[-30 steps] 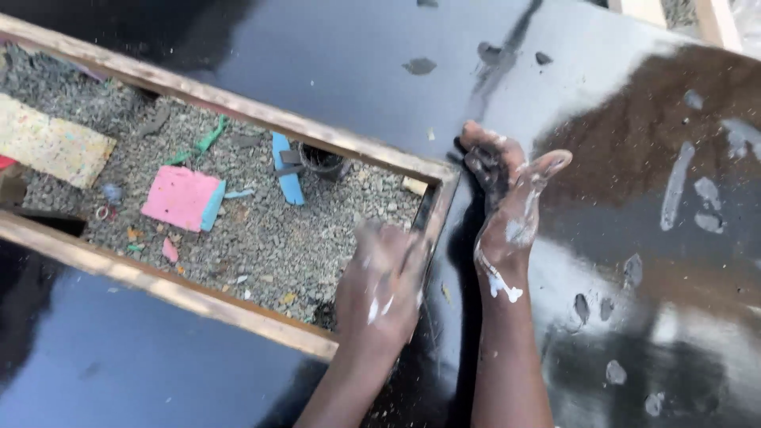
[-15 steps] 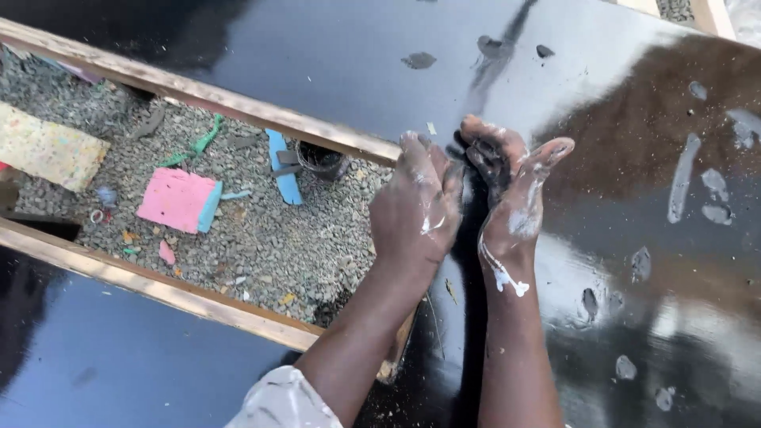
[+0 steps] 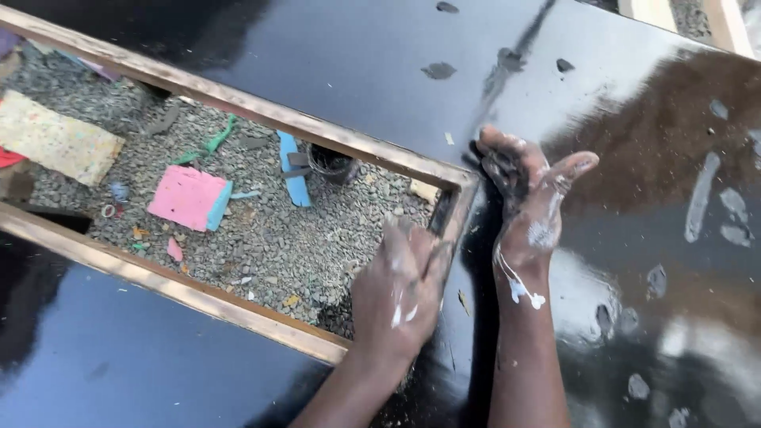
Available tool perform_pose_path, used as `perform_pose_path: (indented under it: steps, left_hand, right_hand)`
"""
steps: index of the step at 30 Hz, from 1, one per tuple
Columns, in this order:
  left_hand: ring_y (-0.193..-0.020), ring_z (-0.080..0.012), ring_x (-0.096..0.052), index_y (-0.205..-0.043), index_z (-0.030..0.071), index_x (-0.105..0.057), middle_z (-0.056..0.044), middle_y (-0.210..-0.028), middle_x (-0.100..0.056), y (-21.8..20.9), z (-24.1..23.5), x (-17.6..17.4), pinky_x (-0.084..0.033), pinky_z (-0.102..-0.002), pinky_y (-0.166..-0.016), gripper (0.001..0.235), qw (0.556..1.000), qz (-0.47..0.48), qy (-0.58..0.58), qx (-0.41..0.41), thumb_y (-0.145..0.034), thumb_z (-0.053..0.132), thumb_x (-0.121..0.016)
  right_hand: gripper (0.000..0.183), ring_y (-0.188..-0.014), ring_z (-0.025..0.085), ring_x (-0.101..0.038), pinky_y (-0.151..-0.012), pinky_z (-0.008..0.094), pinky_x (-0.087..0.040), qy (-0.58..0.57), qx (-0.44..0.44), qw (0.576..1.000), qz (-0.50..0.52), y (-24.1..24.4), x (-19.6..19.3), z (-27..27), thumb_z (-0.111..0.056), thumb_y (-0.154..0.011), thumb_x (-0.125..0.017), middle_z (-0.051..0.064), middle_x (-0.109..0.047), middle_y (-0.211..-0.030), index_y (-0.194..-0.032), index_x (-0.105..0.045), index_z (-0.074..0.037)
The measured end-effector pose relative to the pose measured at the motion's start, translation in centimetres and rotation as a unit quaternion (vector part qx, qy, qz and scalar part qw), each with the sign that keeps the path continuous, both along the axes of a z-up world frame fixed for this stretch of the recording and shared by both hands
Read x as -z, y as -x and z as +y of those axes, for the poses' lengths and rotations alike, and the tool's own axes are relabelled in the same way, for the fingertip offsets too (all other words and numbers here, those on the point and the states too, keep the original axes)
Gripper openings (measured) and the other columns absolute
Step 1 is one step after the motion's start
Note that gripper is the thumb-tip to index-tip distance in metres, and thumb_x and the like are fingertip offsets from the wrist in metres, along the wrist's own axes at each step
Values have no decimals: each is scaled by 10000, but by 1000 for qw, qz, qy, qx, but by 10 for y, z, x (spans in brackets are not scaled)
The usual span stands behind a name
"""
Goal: The person sands the edges of a wooden frame attached to a black surface using a sanding block. They work along the frame's perimeter, smoothing the wood with repetitive hand motions.
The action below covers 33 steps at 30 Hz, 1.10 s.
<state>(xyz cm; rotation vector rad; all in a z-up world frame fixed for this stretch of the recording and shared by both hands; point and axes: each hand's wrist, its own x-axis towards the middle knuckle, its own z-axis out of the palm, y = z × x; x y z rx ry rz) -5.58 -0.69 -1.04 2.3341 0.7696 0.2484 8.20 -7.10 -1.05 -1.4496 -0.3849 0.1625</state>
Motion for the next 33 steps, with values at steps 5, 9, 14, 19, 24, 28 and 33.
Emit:
perform_pose_path:
  steps: [5, 9, 14, 19, 24, 28, 33]
  left_hand:
    - [-650, -338, -701, -1197, 25, -543, -194, -1064, -664, -58, 9, 4, -570, -491, -456, 431, 998, -67, -1, 7, -1031, 402, -416]
    - [-713, -304, -761, -1383, 81, -426, -110, -913, -738, 3, 4, -9, -661, -437, -554, 501, 979, 96, 168, -62, -1010, 385, -566]
    - [-752, -294, -719, -1251, 88, -419, -105, -895, -719, -61, 17, -35, -587, -444, -623, 543, 970, 137, 183, -85, -968, 541, -521]
    - [-879, -434, -744, -1286, -3, -482, -198, -906, -700, -40, 16, -41, -606, -545, -749, 453, 965, 146, 208, -62, -1008, 341, -578]
    - [-866, -378, -761, -1332, 42, -439, -167, -881, -715, -60, 14, -43, -608, -522, -763, 507, 979, 96, 164, -68, -1005, 411, -560]
    - [-888, -437, -749, -1335, -24, -463, -255, -936, -713, -43, 11, -38, -618, -567, -770, 533, 963, 168, 197, -78, -1026, 401, -547]
    - [-877, -493, -737, -1320, -75, -470, -298, -868, -724, -53, 13, -25, -560, -632, -741, 584, 998, 15, 46, -30, -963, 365, -613]
  right_hand:
    - [960, -1243, 297, -669, -1171, 440, -530, -37, -15, 999, -15, -1, 18, -6, -819, -842, -201, 138, -668, -1263, -1240, -608, -46]
    - [917, -1189, 284, -699, -1148, 431, -554, -126, -20, 985, 117, -2, 6, 2, -782, -789, -296, 152, -720, -1196, -1172, -676, -40]
    - [984, -1224, 256, -688, -1214, 381, -455, 30, -5, 999, -27, 4, -4, -4, -815, -851, -115, 113, -706, -1235, -1197, -660, -72]
    - [1035, -1319, 296, -589, -1190, 452, -389, -23, 26, 992, 123, 7, -13, 4, -797, -849, -103, 165, -650, -1322, -1272, -663, -36]
    - [1001, -1344, 290, -583, -1208, 434, -365, -1, 1, 997, 79, 15, -21, 2, -787, -861, -51, 149, -650, -1331, -1252, -669, -104]
    - [1065, -1359, 323, -560, -1208, 449, -365, 0, 1, 995, 97, 9, -11, -2, -799, -840, -19, 184, -632, -1336, -1286, -648, -65]
    - [954, -1285, 234, -591, -1182, 413, -416, -31, -29, 997, 65, 11, -11, -4, -777, -891, -93, 108, -649, -1287, -1272, -651, -104]
